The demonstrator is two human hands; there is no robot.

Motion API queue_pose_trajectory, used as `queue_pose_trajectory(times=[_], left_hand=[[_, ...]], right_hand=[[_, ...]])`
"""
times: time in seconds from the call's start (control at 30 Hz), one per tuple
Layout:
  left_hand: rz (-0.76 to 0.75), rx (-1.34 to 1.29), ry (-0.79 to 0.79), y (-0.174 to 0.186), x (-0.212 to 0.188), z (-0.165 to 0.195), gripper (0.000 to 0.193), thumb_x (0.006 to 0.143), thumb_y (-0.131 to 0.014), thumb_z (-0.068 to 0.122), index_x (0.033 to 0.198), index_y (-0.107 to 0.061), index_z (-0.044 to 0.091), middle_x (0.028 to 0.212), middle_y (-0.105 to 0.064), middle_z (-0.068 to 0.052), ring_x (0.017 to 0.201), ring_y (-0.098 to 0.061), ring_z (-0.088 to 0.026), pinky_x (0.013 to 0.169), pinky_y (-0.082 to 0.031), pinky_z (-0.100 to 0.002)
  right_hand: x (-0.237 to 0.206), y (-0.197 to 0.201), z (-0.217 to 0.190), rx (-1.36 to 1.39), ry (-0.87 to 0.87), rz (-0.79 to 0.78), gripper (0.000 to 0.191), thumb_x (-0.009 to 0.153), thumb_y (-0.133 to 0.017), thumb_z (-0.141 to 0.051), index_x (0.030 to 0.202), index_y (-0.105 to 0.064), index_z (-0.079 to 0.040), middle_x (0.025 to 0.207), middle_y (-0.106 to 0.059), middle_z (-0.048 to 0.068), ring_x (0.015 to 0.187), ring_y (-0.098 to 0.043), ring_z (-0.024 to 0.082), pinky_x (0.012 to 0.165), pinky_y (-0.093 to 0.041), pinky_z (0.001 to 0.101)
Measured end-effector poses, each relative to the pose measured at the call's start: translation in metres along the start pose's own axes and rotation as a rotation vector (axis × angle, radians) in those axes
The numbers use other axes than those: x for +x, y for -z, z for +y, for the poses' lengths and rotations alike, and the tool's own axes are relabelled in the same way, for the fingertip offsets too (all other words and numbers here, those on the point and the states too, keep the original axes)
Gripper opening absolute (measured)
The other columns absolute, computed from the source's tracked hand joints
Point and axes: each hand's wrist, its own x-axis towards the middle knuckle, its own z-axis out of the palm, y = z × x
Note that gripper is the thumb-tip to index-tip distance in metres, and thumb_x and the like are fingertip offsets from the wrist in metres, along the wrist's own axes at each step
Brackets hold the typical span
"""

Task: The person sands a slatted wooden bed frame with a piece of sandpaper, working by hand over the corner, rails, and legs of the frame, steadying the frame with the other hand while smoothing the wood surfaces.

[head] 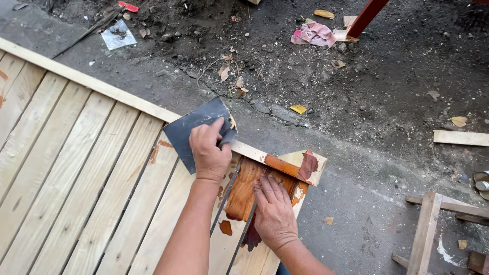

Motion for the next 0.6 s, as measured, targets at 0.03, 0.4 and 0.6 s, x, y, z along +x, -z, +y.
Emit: queue_pose_trajectory(times=[0.03,0.4,0.6], left_hand=[[-0.001,0.037,-0.017,-0.006,-0.001,-0.007,0.057,0.067,-0.076,0.005,0.124,-0.070,0.012,0.108,-0.059,-0.014,0.113,-0.053,-0.037,0.105,-0.038,-0.050],[-0.369,-0.085,-0.128,-0.054,-0.093,0.099,0.072,0.076,-0.056,0.013,0.148,-0.056,0.017,0.160,-0.042,-0.011,0.152,-0.025,-0.039,0.119,-0.006,-0.062],[-0.268,0.042,-0.244,-0.033,-0.048,-0.004,0.062,0.087,-0.054,0.005,0.145,-0.061,0.026,0.159,-0.050,0.000,0.155,-0.036,-0.028,0.129,-0.010,-0.053]], right_hand=[[0.000,0.000,0.000,0.013,-0.002,0.008,0.047,0.077,-0.061,-0.007,0.124,-0.066,0.000,0.144,-0.055,0.018,0.137,-0.046,0.037,0.115,-0.032,0.0496],[0.047,0.073,0.058,0.470,-0.345,0.589,0.025,0.104,-0.049,-0.003,0.119,-0.069,-0.005,0.119,-0.068,0.013,0.106,-0.065,0.028,0.094,-0.052,0.0378],[0.116,0.059,0.070,-0.049,-0.654,-0.307,0.024,0.101,-0.054,-0.026,0.115,-0.074,-0.024,0.106,-0.074,0.015,0.101,-0.068,0.035,0.094,-0.050,0.0462]])
